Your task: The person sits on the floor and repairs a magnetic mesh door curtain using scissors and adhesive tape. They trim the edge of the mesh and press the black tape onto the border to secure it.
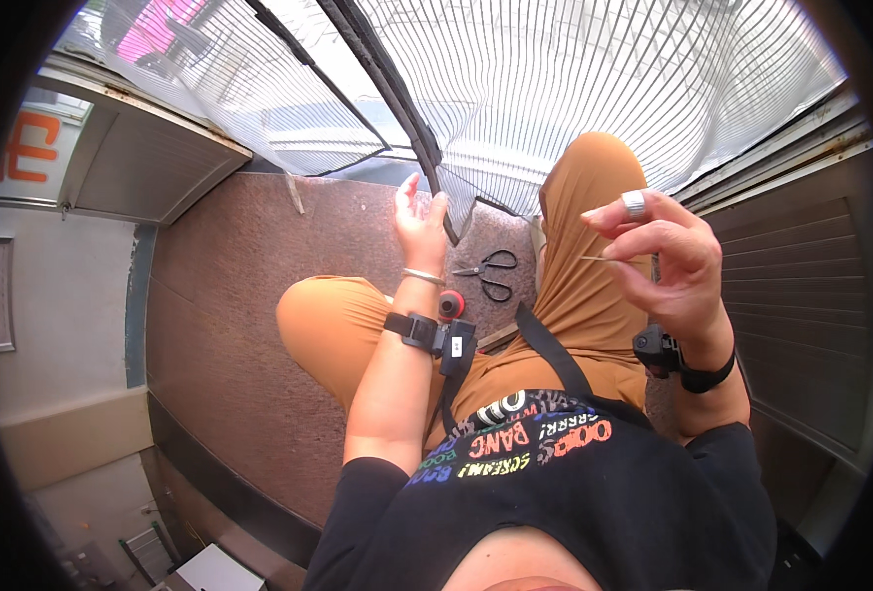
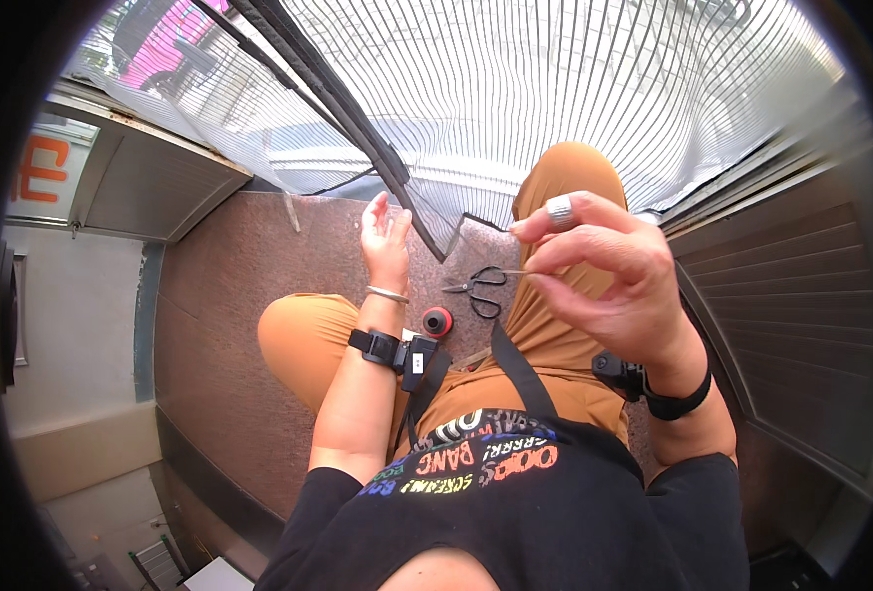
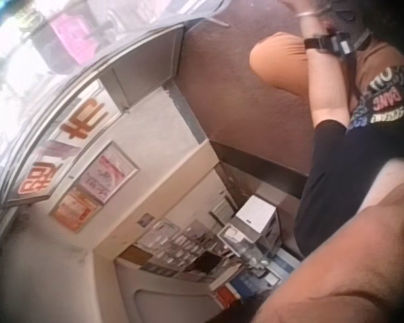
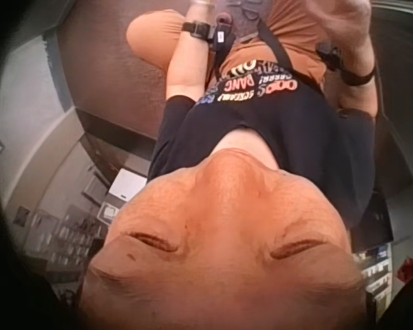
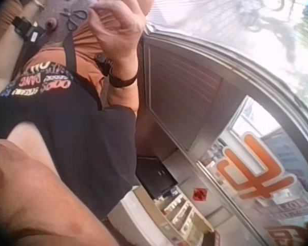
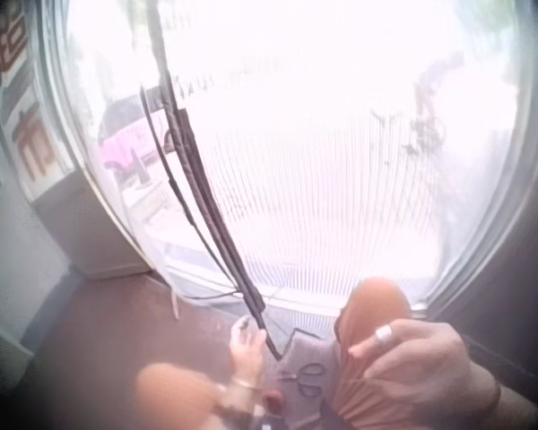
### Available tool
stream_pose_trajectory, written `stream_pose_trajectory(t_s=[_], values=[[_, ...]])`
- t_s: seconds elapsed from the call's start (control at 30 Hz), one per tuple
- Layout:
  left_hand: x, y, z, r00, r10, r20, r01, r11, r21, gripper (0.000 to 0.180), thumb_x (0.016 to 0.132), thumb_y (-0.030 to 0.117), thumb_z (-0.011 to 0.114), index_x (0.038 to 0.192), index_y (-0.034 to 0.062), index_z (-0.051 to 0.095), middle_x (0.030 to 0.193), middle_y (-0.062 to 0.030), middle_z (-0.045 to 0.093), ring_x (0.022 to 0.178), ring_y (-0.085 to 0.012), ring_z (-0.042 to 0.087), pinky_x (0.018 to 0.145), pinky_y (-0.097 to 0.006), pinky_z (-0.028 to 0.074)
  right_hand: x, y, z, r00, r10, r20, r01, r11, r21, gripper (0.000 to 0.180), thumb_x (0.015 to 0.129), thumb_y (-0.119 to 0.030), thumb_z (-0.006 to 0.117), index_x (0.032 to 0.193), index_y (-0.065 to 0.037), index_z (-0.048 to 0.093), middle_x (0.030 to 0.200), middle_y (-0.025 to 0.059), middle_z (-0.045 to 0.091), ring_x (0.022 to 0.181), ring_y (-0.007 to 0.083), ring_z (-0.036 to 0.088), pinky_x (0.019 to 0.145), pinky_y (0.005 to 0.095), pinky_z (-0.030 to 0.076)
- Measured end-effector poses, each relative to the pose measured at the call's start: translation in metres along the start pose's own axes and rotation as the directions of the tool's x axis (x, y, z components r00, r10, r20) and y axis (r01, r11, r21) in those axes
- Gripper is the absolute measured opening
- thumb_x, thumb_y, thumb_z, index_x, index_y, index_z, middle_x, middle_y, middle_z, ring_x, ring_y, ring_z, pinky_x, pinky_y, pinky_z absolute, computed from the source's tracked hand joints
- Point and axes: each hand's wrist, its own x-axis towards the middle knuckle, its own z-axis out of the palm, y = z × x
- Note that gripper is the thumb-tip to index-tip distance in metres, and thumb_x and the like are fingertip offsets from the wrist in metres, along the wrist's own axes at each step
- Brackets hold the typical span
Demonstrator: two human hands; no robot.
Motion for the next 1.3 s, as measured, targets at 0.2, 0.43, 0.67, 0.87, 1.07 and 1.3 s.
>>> stream_pose_trajectory(t_s=[0.2, 0.43, 0.67, 0.87, 1.07, 1.3], values=[[0.023, -0.01, 0.018, 0.984, 0.09, 0.156, -0.091, 0.996, -0.004, 0.035, 0.084, 0.008, 0.062, 0.115, -0.0043, 0.049, 0.11, -0.0104, 0.056, 0.101, -0.016, 0.054, 0.09, -0.027, 0.041, -0.002, 0.001, 0.023, 0.997, 0.029, 0.073, -0.052, 0.938, 0.344, 0.011, 0.064, 0.009, 0.061, 0.069, 0.0, 0.057, 0.084, 0.0132, 0.065, 0.08, 0.0206, 0.065, 0.071, 0.0294, 0.052], [0.026, -0.01, 0.019, 0.981, 0.067, 0.18, -0.088, 0.99, 0.112, 0.018, 0.088, 0.015, 0.059, 0.088, -0.0032, 0.061, 0.079, -0.0037, 0.063, 0.071, -0.0069, 0.056, 0.064, -0.021, 0.045, -0.016, 0.022, 0.017, 0.97, 0.226, 0.09, -0.199, 0.53, 0.824, 0.006, 0.081, 0.004, 0.044, 0.083, -0.002, 0.045, 0.074, 0.0114, 0.06, 0.074, 0.0219, 0.063, 0.081, 0.0389, 0.051], [0.017, 0.017, 0.001, 0.982, -0.015, 0.186, 0.028, 0.997, -0.067, 0.019, 0.087, 0.005, 0.058, 0.101, 0.001, 0.048, 0.082, -0.0043, 0.061, 0.071, -0.0079, 0.057, 0.063, -0.02, 0.045, -0.02, 0.061, -0.012, 0.927, 0.341, -0.155, -0.038, 0.499, 0.866, 0.01, 0.094, -0.014, 0.04, 0.095, -0.007, 0.046, 0.071, 0.0019, 0.045, 0.055, 0.0089, 0.041, 0.068, 0.0289, 0.049], [0.004, 0.017, -0.018, 0.988, 0.045, 0.15, -0.03, 0.995, -0.1, 0.018, 0.086, 0.001, 0.058, 0.093, 0.0064, 0.043, 0.077, -0.002, 0.057, 0.073, -0.0085, 0.056, 0.066, -0.02, 0.046, -0.011, 0.073, -0.007, 0.919, 0.381, -0.105, -0.037, 0.348, 0.937, 0.012, 0.096, -0.016, 0.038, 0.097, -0.007, 0.046, 0.074, 0.0006, 0.044, 0.054, 0.0057, 0.033, 0.054, 0.0207, 0.036], [0.002, 0.01, -0.025, 0.947, 0.2, 0.253, -0.247, 0.953, 0.172, 0.005, 0.083, -0.003, 0.057, 0.085, 0.0016, 0.055, 0.079, -0.002, 0.057, 0.07, -0.0055, 0.053, 0.066, -0.017, 0.041, 0.012, 0.067, -0.002, 0.932, 0.361, 0.031, 0.07, -0.261, 0.963, 0.013, 0.098, -0.016, 0.033, 0.092, -0.006, 0.038, 0.074, 0.001, 0.036, 0.059, 0.0087, 0.032, 0.055, 0.0201, 0.035], [-0.001, 0.018, -0.021, 0.996, -0.004, 0.094, 0.008, 0.999, -0.045, 0.014, 0.078, -0.008, 0.062, 0.086, 0.0005, 0.054, 0.084, -0.0051, 0.061, 0.079, -0.0104, 0.059, 0.073, -0.02, 0.047, 0.03, 0.048, 0.021, 0.934, 0.332, 0.129, 0.018, -0.405, 0.914, 0.009, 0.096, -0.01, 0.037, 0.088, -0.006, 0.037, 0.074, 0.002, 0.037, 0.056, 0.0101, 0.033, 0.053, 0.0227, 0.035]])
